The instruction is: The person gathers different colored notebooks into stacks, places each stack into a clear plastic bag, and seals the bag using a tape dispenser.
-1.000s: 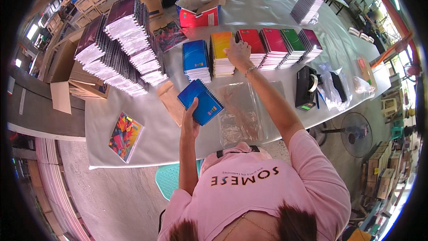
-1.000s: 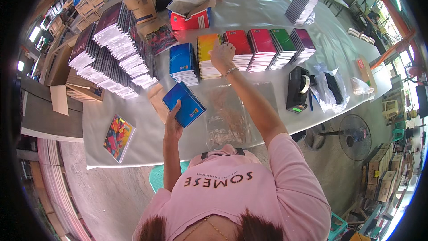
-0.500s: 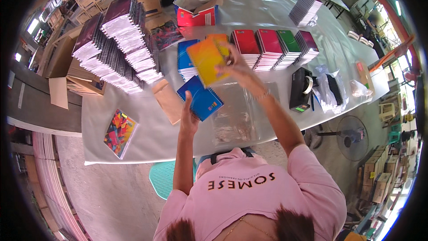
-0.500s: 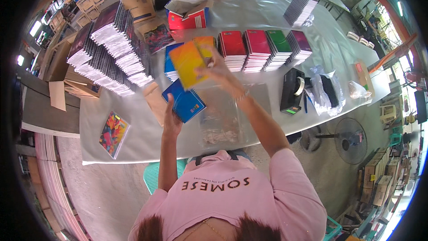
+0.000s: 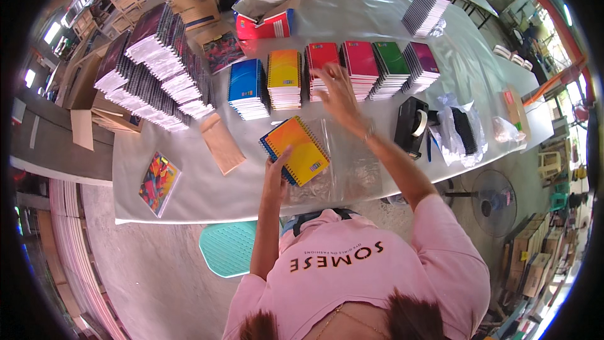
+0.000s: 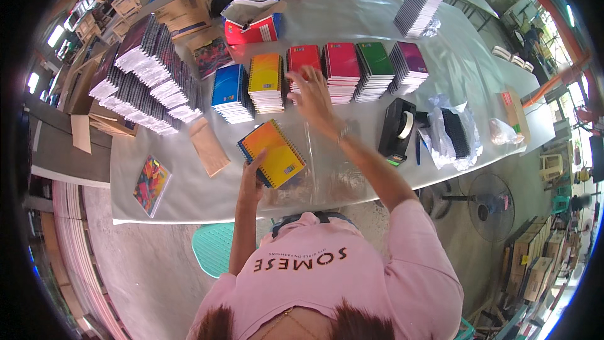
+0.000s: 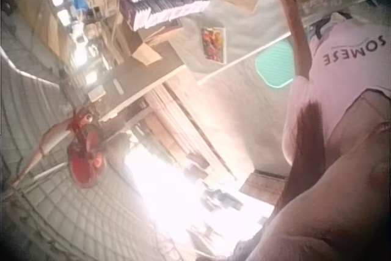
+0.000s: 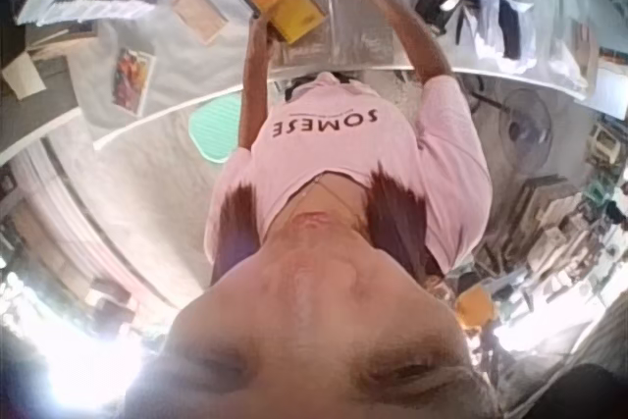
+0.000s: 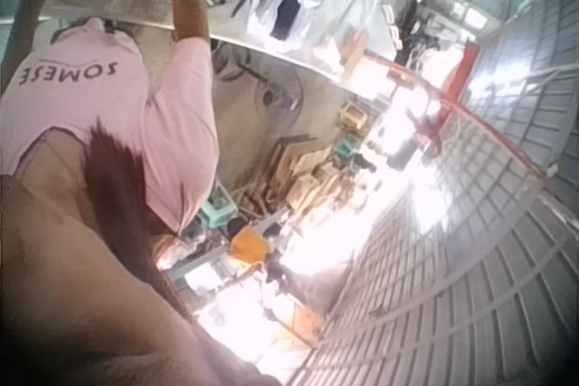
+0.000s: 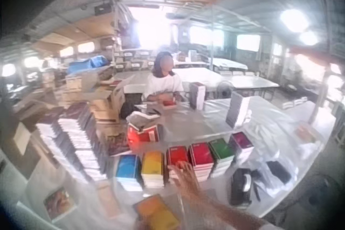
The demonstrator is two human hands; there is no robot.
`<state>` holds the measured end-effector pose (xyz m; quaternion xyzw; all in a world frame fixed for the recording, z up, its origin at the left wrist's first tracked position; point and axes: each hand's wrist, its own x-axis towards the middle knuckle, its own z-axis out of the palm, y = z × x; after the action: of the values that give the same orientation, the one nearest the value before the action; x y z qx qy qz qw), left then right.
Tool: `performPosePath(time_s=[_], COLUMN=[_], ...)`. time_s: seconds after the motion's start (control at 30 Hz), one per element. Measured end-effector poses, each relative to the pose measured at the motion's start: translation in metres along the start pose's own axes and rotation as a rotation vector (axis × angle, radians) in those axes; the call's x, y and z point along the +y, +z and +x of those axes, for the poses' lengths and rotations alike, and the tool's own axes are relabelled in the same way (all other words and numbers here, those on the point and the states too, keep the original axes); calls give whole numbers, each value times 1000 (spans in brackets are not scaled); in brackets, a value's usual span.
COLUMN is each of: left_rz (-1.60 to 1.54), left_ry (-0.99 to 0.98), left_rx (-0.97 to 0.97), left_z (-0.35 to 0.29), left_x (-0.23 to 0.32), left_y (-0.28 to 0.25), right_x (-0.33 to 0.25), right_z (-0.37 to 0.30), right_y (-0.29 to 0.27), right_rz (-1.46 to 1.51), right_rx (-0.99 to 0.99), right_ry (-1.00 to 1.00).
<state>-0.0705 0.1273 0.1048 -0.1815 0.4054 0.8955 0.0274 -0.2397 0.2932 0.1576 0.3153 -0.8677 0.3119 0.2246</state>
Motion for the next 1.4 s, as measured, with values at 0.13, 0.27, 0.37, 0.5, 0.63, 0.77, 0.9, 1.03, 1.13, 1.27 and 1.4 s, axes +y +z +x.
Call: performPosePath(time_s=[0.13,0.27,0.37,0.5,0.63,0.77,0.9,1.03,1.13,1.27,1.4], left_rz=[-62,-61,-71,-59,-49,-30,-5,19,-51,-226,-244], left_ry=[5,43,49,76,79,89,62,54,48,-57,-159], left_rx=[-12,31,32,57,34,22,12,-17,-146,-396,-404], left_z=[4,4,4,5,15,16,14,13,7,6,-3], left_x=[-18,-24,-26,-24,-25,-21,-16,-13,0,5,-7], left_y=[15,19,18,27,30,37,42,34,49,55,52], right_x=[55,67,61,66,83,79,65,24,3,10,14], right_z=[30,39,46,54,58,58,63,58,40,5,-12], right_y=[13,14,5,0,7,2,-19,-60,-88,-79,-89], right_rz=[-215,-313,-246,-265,-227,-111,-166,266,801,1327,1181], right_rx=[-253,-418,-499,-606,-336,-299,-214,56,-56,-336,-664], right_ry=[-238,-311,-321,-339,-579,-419,-141,-52,79,-109,-165])
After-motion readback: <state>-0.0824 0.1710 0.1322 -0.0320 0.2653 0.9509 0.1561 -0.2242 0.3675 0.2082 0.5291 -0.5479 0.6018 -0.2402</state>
